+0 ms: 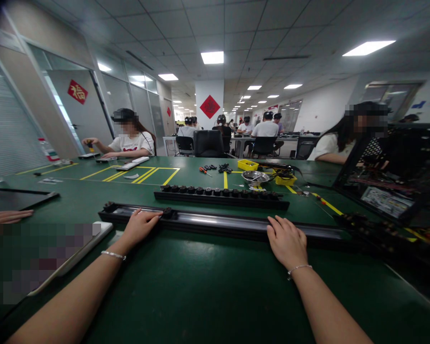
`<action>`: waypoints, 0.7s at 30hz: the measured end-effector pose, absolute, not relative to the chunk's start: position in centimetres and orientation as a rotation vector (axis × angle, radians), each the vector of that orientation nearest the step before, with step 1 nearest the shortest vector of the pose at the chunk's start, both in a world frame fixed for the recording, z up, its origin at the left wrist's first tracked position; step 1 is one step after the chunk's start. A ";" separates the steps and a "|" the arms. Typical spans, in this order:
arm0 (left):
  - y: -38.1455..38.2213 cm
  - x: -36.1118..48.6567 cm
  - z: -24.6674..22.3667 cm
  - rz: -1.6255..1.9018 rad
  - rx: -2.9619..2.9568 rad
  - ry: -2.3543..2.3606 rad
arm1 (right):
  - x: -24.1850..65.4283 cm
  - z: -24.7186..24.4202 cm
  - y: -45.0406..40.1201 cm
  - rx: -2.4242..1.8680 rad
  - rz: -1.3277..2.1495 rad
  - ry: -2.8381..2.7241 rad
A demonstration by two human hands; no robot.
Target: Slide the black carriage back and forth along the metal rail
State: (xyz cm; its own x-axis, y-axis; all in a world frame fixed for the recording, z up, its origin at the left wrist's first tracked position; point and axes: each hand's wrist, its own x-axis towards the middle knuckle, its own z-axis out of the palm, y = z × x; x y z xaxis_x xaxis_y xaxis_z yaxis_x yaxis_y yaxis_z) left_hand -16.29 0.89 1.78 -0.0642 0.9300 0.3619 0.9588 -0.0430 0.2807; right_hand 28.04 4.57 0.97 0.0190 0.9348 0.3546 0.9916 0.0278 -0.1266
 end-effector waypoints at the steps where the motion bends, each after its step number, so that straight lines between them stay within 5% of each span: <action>1: 0.9 -16.3 1.8 -0.716 -2.103 -2.130 | 28.0 1.0 4.6 -1.965 -0.232 -1.971; 21: 0.8 -16.0 1.9 -0.668 -2.121 -2.092 | 28.0 1.0 4.6 -1.970 -0.252 -1.974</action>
State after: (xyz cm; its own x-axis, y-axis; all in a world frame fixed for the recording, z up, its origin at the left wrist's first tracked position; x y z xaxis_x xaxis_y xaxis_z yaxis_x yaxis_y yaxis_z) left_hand -16.03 0.82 1.88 -0.0325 0.9309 0.3639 0.9694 -0.0592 0.2381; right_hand 27.98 4.60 0.96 0.0190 0.9330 0.3593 0.9934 0.0230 -0.1122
